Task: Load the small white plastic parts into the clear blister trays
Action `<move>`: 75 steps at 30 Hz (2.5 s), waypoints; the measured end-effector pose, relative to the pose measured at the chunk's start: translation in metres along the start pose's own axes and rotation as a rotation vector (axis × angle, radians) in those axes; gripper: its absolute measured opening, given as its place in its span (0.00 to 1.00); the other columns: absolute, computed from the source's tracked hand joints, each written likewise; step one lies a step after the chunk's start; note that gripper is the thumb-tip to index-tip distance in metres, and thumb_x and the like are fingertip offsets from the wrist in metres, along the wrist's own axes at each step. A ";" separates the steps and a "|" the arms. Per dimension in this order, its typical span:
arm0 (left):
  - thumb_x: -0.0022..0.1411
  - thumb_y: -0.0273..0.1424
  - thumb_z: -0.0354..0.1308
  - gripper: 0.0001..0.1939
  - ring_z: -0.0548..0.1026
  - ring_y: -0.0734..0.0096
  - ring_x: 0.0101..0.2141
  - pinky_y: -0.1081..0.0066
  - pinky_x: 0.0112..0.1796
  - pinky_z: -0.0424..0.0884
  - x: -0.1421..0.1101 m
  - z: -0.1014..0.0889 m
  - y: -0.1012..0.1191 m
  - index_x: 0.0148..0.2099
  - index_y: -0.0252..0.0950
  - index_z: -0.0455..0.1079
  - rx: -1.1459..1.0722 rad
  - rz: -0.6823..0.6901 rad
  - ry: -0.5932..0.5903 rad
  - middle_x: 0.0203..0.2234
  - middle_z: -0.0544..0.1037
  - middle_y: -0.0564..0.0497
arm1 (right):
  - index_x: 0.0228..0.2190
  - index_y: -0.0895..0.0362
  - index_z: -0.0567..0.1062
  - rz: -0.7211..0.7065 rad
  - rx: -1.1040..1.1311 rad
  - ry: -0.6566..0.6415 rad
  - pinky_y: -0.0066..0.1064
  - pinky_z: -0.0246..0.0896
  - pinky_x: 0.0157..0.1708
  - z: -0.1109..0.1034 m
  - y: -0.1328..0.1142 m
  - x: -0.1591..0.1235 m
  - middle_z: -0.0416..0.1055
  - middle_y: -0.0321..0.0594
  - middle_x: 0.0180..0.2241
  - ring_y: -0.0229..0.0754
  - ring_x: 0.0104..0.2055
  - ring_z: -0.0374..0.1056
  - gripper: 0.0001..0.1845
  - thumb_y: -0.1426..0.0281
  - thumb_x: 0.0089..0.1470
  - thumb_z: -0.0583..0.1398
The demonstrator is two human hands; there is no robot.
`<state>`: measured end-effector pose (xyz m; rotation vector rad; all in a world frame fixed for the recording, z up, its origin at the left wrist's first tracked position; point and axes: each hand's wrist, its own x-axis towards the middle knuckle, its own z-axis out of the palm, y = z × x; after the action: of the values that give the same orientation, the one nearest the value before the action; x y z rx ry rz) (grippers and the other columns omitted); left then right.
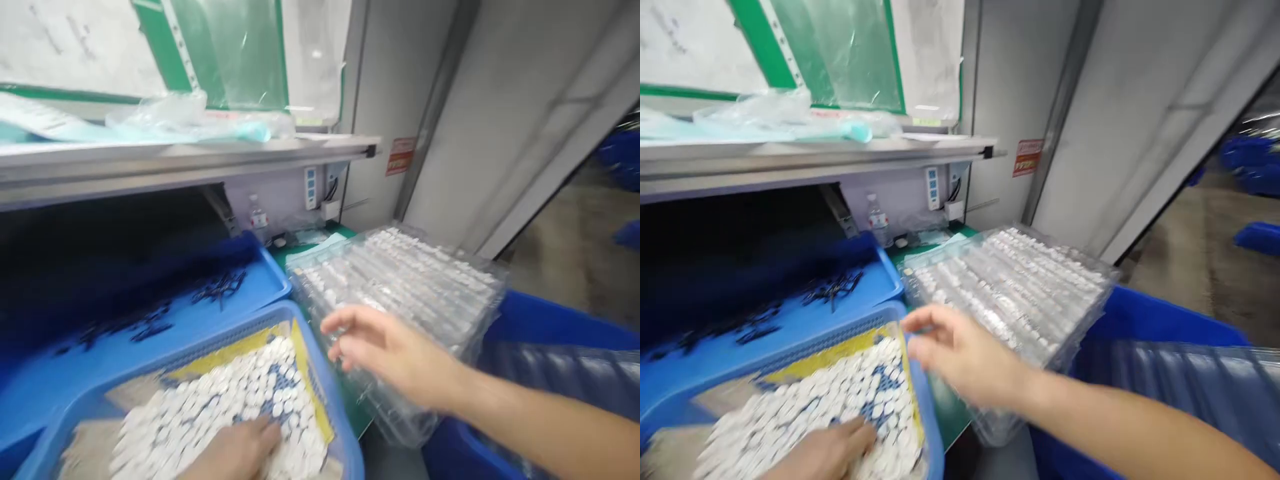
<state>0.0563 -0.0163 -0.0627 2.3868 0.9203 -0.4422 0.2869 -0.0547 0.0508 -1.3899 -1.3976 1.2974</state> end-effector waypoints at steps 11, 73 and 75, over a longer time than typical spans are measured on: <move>0.49 0.21 0.52 0.20 0.66 0.73 0.36 0.75 0.37 0.61 -0.052 -0.060 0.005 0.46 0.41 0.59 -0.485 0.242 0.207 0.38 0.69 0.55 | 0.30 0.59 0.71 0.606 1.281 0.053 0.27 0.59 0.27 0.139 0.061 0.014 0.67 0.40 0.30 0.36 0.30 0.63 0.09 0.68 0.51 0.53; 0.53 0.57 0.35 0.34 0.66 0.73 0.25 0.75 0.25 0.63 -0.031 -0.044 -0.016 0.42 0.36 0.66 -0.967 0.175 0.297 0.27 0.69 0.50 | 0.19 0.59 0.65 0.508 1.126 -0.061 0.23 0.43 0.16 0.137 0.062 0.012 0.63 0.34 0.16 0.29 0.16 0.54 0.07 0.69 0.43 0.56; 0.53 0.57 0.35 0.34 0.60 0.78 0.18 0.79 0.17 0.56 -0.031 -0.042 -0.018 0.44 0.36 0.65 -1.109 0.142 0.213 0.19 0.63 0.54 | 0.19 0.58 0.65 0.511 1.151 -0.071 0.23 0.41 0.16 0.135 0.061 0.012 0.62 0.33 0.17 0.29 0.16 0.54 0.04 0.72 0.42 0.55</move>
<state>0.0262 0.0038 -0.0207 1.4521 0.7702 0.3351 0.1667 -0.0690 -0.0360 -0.8576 -0.1268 2.0035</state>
